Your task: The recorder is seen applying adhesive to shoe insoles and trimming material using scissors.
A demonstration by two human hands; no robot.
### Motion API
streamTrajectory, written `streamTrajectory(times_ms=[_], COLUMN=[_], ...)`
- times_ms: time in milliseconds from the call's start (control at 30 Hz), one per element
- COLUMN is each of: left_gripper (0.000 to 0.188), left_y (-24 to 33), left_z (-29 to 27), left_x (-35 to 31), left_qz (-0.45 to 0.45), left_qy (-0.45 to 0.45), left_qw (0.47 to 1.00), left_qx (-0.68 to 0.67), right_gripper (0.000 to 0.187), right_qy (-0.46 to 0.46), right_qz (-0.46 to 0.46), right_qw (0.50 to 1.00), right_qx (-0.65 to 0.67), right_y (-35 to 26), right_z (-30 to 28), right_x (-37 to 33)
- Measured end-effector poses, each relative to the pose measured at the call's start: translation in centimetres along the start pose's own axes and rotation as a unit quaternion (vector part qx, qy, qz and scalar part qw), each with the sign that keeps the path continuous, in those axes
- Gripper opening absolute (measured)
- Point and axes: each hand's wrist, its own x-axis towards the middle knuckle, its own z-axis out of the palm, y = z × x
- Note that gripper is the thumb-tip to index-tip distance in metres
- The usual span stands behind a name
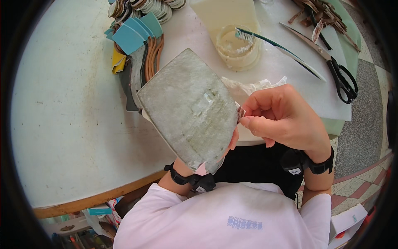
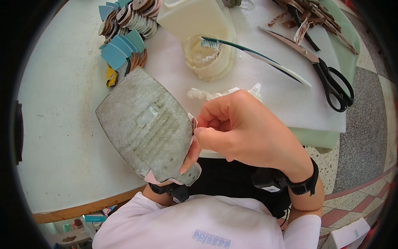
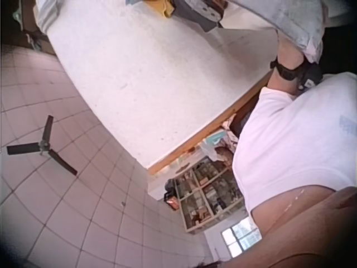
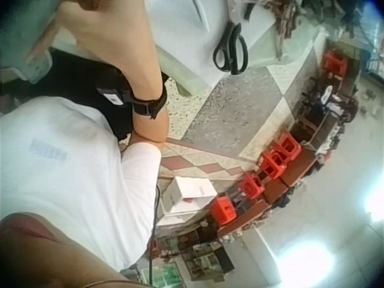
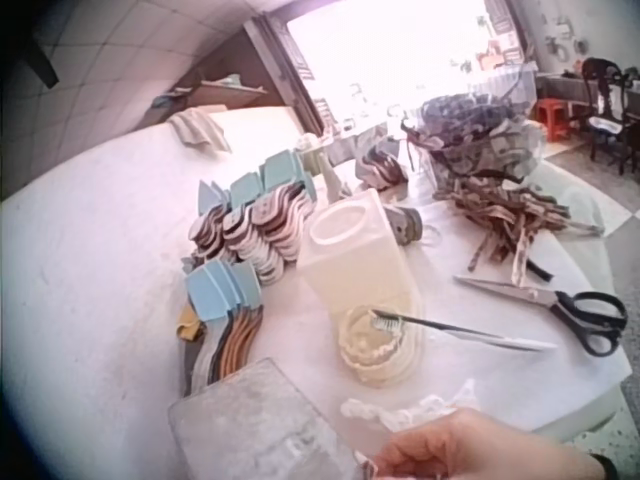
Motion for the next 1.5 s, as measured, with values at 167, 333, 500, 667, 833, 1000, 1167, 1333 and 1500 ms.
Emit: streamTrajectory(times_ms=[167,333,500,667,833,1000,1167,1333,1500], left_gripper=[0.046,0.049,0.049,0.048,0.043,0.031,0.029,0.028,0.032], left_y=[-0.1,-0.8,-1.4,-0.1,-0.9,-1.1,-1.2,-1.5,-1.5], left_z=[0.2,-0.5,-1.3,0.4,-0.9,-0.2,-0.1,-0.3,-1.2], left_x=[0.4,0.1,0.3,-0.1,-0.4,0.3,0.5,-0.1,-0.3], left_qz=[-0.032,-0.018,-0.04,-0.164,-0.214,-0.038,0.0,0.022,0.083], left_qy=[-0.015,-0.042,-0.102,0.078,0.036,0.085,0.049,0.017,-0.016], left_qw=[0.999,0.998,0.981,0.924,0.864,0.988,0.993,0.99,0.991], left_qx=[-0.033,-0.05,-0.163,-0.337,-0.454,-0.119,-0.111,-0.139,0.099], right_gripper=[0.01,0.008,0.014,0.01,0.009,0.011,0.011,0.011,0.009], right_qy=[-0.001,-0.02,-0.017,-0.078,-0.063,-0.041,-0.025,-0.011,-0.014], right_qz=[-0.015,-0.022,-0.062,-0.051,0.007,-0.008,0.006,-0.002,-0.003], right_qw=[0.999,1.0,0.996,0.991,0.998,0.999,1.0,0.998,0.997], right_qx=[0.028,-0.002,-0.062,-0.095,0.009,0.005,0.002,0.057,0.072], right_y=[1.0,1.1,0.9,1.1,0.3,1.7,1.8,2.1,2.6], right_z=[-0.2,-0.7,-1.2,-2.2,-1.5,-0.7,-0.2,0.5,0.7], right_x=[0.2,0.0,0.3,0.7,0.7,0.7,0.6,0.9,0.8])
